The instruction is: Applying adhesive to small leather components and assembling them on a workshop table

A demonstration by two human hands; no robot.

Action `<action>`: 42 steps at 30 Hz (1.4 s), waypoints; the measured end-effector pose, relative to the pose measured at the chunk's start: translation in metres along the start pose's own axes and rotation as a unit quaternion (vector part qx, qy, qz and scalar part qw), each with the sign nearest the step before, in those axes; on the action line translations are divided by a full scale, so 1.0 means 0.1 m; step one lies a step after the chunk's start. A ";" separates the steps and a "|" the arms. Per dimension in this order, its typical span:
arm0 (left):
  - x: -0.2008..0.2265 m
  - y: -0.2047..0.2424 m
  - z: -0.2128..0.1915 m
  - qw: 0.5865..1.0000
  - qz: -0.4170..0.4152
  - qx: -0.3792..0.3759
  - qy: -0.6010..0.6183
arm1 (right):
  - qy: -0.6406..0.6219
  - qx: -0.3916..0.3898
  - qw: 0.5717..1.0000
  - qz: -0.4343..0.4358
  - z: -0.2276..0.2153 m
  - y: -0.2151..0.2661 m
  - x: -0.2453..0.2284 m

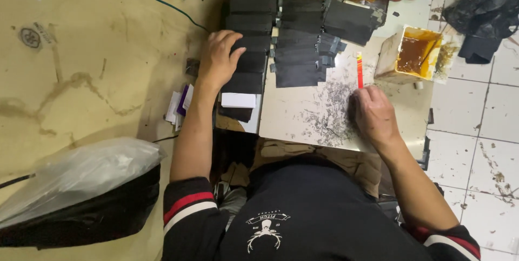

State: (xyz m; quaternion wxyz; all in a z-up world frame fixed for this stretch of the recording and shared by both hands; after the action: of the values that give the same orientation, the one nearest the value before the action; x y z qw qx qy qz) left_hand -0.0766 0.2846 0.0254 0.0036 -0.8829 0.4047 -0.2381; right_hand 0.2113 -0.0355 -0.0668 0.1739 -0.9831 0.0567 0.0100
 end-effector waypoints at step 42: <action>1.91 0.24 0.68 0.988 0.128 -0.042 0.078 | -0.181 0.025 0.978 0.102 -0.41 0.13 0.27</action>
State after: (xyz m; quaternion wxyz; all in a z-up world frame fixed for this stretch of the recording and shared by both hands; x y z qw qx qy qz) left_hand 0.0417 0.1191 0.0397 -0.0345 -0.8020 0.5232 -0.2862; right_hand 0.2370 -0.0650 -0.0340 0.2037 -0.9494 0.1245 0.2043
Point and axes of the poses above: each hand's wrist, its own y-axis away from the middle knuckle, its own z-axis out of the palm, x = y × z, the point moved 7 cm from there along -y, towards the middle knuckle
